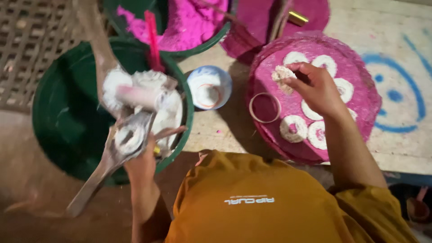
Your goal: The person prepares white dough rings on a pink circular tray. They use a wooden hand-press tool to shape white and pink dough taken from green buckets and arrange the rings in a pattern on the tray.
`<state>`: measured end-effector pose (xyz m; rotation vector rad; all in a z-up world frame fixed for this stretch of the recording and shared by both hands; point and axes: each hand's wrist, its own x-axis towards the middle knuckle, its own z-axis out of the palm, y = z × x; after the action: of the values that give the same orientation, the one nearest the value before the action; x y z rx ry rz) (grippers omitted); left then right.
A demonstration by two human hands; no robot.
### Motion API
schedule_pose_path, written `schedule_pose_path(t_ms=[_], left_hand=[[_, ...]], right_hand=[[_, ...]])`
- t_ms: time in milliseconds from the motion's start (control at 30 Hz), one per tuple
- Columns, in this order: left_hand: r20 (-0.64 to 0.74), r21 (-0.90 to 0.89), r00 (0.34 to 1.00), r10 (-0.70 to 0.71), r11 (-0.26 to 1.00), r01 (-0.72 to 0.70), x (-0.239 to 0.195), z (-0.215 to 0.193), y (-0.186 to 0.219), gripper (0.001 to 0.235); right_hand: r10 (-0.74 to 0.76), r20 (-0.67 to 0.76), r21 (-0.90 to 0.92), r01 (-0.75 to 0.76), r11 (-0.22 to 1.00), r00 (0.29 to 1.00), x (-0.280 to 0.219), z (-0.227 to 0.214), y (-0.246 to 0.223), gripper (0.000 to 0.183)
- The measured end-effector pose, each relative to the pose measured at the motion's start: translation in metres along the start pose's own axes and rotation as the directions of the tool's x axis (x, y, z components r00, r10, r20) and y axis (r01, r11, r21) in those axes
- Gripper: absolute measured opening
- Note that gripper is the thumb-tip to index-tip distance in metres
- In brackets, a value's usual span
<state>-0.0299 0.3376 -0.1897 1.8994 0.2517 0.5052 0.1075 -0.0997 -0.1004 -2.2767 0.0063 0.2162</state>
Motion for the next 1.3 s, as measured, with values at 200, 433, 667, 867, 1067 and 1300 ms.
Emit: schedule_pose_path(t_ms=[200,433,667,867,1067,1300], left_hand=[[0.453,-0.879,0.89,0.058,0.196,0.434,0.053,0.024,0.024,0.048],[-0.047,-0.294,0.99,0.135,0.945,-0.143,0.041,-0.02,0.029,0.064],[-0.341,-0.247,0.929,0.144,0.94,-0.236,0.033,-0.097,-0.014,0.067],[-0.392,-0.264,0.91,0.135,0.931,-0.252,0.035,-0.121,-0.027,0.06],[-0.385,-0.645,0.921,-0.064,0.732,-0.219,0.054,-0.133,-0.04,0.044],[-0.237,0.169,0.919,0.316,0.945,-0.281,0.063,-0.074,-0.003,0.059]], right_hand=[[-0.603,0.109,0.908,0.168,0.384,0.79,-0.016,0.085,-0.124,0.053],[-0.908,0.181,0.091,0.913,0.398,0.378,-0.035,0.17,-0.225,0.054],[-0.463,0.78,-0.298,0.901,0.317,0.421,0.003,0.26,-0.171,0.042],[-0.485,0.837,-0.158,0.961,0.226,0.252,0.021,0.275,-0.168,0.022],[-0.347,0.88,0.144,0.512,0.847,0.325,0.038,0.16,-0.218,0.039],[-0.783,0.299,0.307,0.722,0.62,0.545,-0.015,0.253,-0.214,0.044]])
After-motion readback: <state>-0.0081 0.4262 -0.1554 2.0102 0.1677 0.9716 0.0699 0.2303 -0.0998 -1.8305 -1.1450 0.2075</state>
